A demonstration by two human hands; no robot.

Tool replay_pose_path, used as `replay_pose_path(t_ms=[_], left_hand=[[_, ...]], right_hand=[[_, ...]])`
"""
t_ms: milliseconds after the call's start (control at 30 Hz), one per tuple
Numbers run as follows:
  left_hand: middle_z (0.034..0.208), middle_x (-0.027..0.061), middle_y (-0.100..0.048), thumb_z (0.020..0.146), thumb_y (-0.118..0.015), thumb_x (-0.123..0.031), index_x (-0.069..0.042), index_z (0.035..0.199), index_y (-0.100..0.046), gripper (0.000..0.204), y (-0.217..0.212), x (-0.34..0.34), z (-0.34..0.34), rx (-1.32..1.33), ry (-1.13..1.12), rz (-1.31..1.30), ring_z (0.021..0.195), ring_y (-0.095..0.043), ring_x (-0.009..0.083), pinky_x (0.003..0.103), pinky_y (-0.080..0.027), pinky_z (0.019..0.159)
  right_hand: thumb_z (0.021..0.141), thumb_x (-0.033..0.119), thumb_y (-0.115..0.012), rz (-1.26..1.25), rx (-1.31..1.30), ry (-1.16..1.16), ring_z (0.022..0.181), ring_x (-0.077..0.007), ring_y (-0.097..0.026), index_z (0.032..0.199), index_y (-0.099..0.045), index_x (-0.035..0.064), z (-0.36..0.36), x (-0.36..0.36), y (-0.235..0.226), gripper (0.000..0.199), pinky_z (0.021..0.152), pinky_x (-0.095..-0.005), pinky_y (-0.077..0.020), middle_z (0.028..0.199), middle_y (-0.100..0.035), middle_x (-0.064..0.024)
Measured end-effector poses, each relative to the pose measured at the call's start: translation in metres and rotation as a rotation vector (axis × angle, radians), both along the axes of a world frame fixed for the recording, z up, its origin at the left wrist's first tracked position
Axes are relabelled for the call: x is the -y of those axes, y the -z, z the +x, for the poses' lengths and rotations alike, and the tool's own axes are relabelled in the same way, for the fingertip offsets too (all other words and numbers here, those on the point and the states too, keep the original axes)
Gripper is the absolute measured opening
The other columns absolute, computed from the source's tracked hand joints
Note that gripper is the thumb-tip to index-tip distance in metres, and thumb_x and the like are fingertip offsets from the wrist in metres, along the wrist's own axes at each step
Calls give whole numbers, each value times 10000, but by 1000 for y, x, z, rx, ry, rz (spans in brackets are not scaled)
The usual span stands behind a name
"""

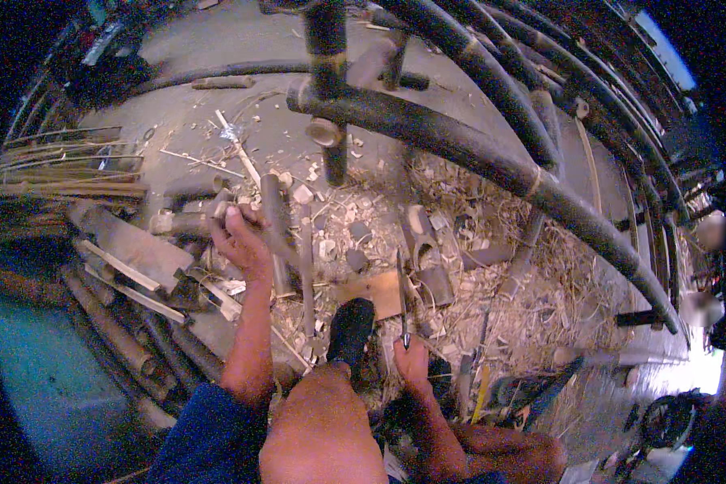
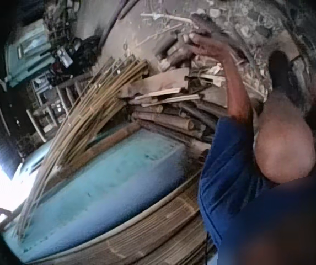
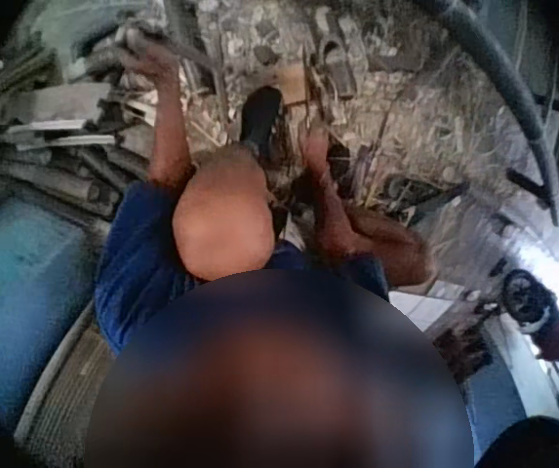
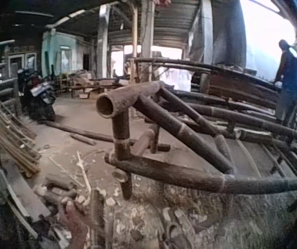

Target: The person sits on the floor and uses a knife to split a bamboo pole into thin strips. They repeatedly position the pole, drive the knife through it, and separate the resulting strips.

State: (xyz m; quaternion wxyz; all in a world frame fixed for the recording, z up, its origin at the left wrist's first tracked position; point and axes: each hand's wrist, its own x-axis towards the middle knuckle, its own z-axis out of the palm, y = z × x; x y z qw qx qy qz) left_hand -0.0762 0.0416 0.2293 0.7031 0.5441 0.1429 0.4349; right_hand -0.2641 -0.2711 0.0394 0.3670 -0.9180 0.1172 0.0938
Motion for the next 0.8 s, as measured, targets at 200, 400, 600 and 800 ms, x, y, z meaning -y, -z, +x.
replay_pose_path(t_ms=[200, 400, 600, 800], left_hand=[[613, 29, -412, 961, -439, -330, -84, 838, -447, 275, -19, 40, -4, 40, 219, -402, 499, -417, 149, 315, -408, 464], [663, 51, -441, 953, -440, -292, -59, 844, -457, 258, -16, 83, -20, -83, 242, -199, 583, -469, 181, 353, -470, 594], [629, 50, -417, 981, -406, -339, -74, 766, -432, 342, -19, 82, -31, -125, 243, -211, 567, -448, 182, 366, -474, 604], [571, 57, -411, 990, -382, -333, -98, 659, -378, 406, -16, 100, -40, -64, 271, -66, 575, -452, 203, 414, -495, 663]], right_hand=[[875, 309, -609, 26, -64, 18, 696, -429, -613, 847, -575, -36, 13, -14, -35, 348, 630, -503, -457, 736, -625, -233], [879, 321, -593, 97, -54, 5, 762, -455, -623, 925, -581, -22, 18, -27, -73, 346, 677, -522, -475, 801, -640, -254], [897, 371, -579, 128, -122, -41, 816, -463, -629, 991, -588, 3, 30, -35, -119, 380, 713, -537, -481, 844, -648, -263], [918, 381, -568, 253, -79, -111, 801, -452, -634, 1031, -583, 18, 43, -51, -184, 381, 701, -520, -485, 830, -653, -247]])
